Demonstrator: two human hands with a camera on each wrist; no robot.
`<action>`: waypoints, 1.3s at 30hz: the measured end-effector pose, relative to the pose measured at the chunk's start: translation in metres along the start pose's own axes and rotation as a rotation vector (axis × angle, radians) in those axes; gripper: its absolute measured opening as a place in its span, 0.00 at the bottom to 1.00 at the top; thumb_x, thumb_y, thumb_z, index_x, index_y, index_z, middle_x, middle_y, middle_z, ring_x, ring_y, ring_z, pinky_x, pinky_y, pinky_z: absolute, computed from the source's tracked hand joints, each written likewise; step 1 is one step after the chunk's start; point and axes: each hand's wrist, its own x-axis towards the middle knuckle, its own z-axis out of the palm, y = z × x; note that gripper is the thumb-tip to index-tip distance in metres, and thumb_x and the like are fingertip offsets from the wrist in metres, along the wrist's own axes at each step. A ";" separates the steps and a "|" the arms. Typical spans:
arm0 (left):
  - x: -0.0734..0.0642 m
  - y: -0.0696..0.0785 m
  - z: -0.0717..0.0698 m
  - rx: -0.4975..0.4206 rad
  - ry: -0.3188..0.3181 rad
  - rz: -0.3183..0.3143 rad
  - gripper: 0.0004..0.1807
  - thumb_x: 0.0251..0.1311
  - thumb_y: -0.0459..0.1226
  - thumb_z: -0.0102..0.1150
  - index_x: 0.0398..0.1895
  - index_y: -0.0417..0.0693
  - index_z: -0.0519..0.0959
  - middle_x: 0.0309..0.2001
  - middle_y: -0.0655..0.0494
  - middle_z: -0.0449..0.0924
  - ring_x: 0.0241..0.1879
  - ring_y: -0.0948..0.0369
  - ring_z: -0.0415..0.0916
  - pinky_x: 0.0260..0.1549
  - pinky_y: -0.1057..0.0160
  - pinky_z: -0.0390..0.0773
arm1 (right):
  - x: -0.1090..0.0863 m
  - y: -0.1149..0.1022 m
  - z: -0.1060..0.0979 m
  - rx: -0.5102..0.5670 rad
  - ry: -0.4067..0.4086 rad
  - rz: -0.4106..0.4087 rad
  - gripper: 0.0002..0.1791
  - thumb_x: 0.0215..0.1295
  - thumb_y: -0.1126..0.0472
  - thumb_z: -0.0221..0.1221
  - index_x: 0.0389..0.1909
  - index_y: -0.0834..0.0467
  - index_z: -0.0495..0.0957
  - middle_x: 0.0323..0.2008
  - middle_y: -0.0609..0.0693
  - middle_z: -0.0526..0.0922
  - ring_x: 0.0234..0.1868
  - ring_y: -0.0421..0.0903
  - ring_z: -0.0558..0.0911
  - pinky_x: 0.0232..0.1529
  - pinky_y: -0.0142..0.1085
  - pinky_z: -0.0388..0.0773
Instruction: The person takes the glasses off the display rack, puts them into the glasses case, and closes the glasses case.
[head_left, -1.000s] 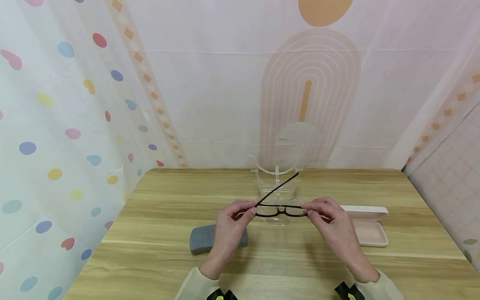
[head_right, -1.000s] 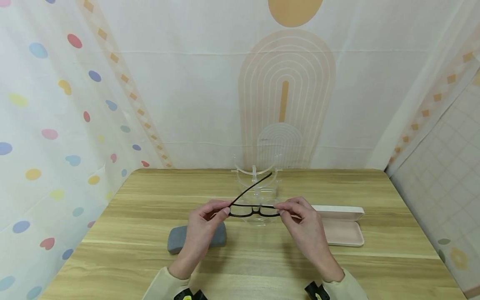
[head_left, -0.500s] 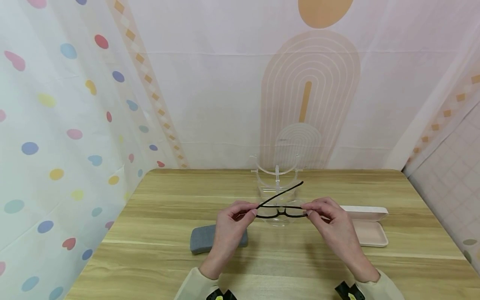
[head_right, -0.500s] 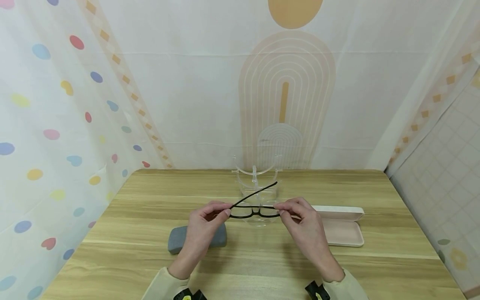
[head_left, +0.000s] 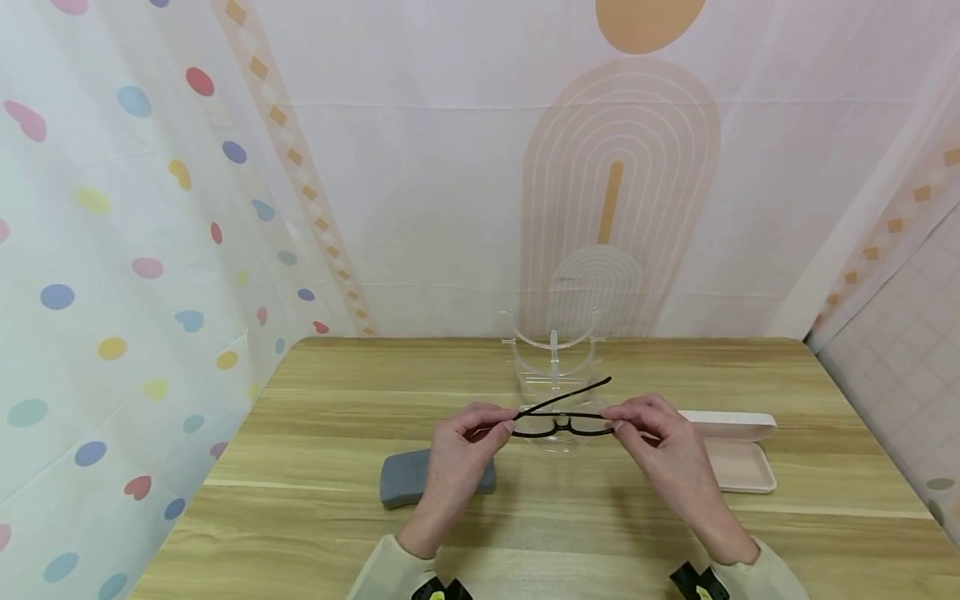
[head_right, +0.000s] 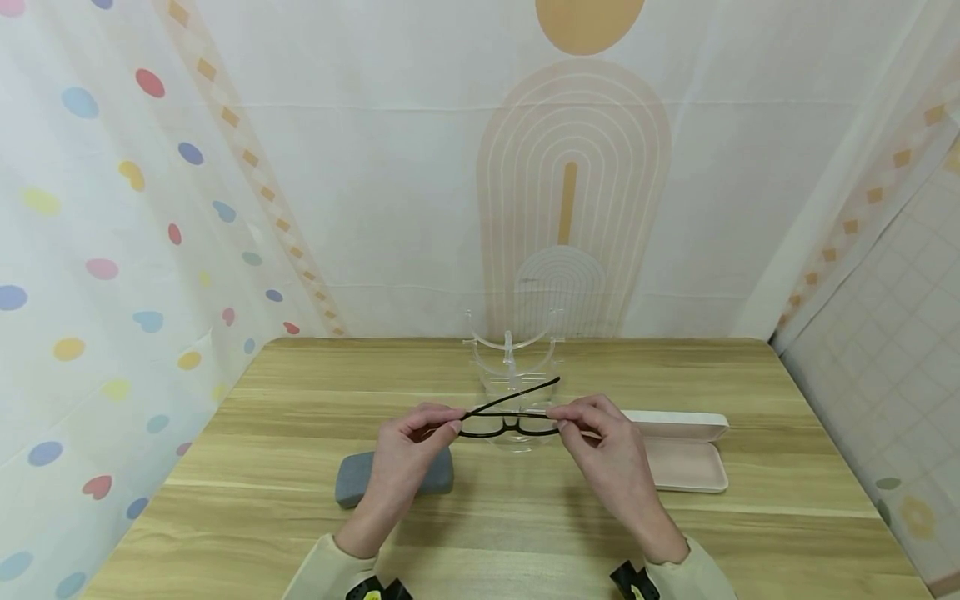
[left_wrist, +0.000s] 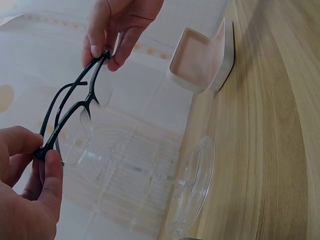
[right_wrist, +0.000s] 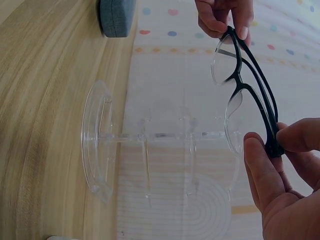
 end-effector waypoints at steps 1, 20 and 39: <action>0.000 0.000 0.000 -0.004 0.000 0.002 0.07 0.62 0.29 0.70 0.41 0.43 0.91 0.43 0.49 0.87 0.44 0.59 0.83 0.44 0.68 0.82 | 0.000 -0.001 0.000 0.002 0.001 -0.004 0.10 0.70 0.70 0.63 0.41 0.54 0.90 0.40 0.48 0.84 0.41 0.37 0.84 0.43 0.26 0.83; 0.002 -0.004 -0.001 0.016 -0.046 -0.023 0.05 0.61 0.29 0.71 0.39 0.43 0.91 0.43 0.50 0.86 0.45 0.59 0.83 0.45 0.68 0.83 | -0.003 0.001 -0.002 -0.021 -0.011 0.010 0.11 0.70 0.70 0.63 0.42 0.53 0.90 0.41 0.46 0.84 0.41 0.37 0.83 0.42 0.28 0.83; 0.002 -0.007 0.005 -0.104 -0.095 0.015 0.09 0.61 0.26 0.70 0.44 0.37 0.89 0.49 0.44 0.85 0.46 0.59 0.85 0.47 0.65 0.84 | -0.009 0.006 -0.015 0.050 -0.021 0.116 0.06 0.73 0.67 0.62 0.45 0.60 0.86 0.41 0.54 0.85 0.38 0.40 0.88 0.41 0.29 0.84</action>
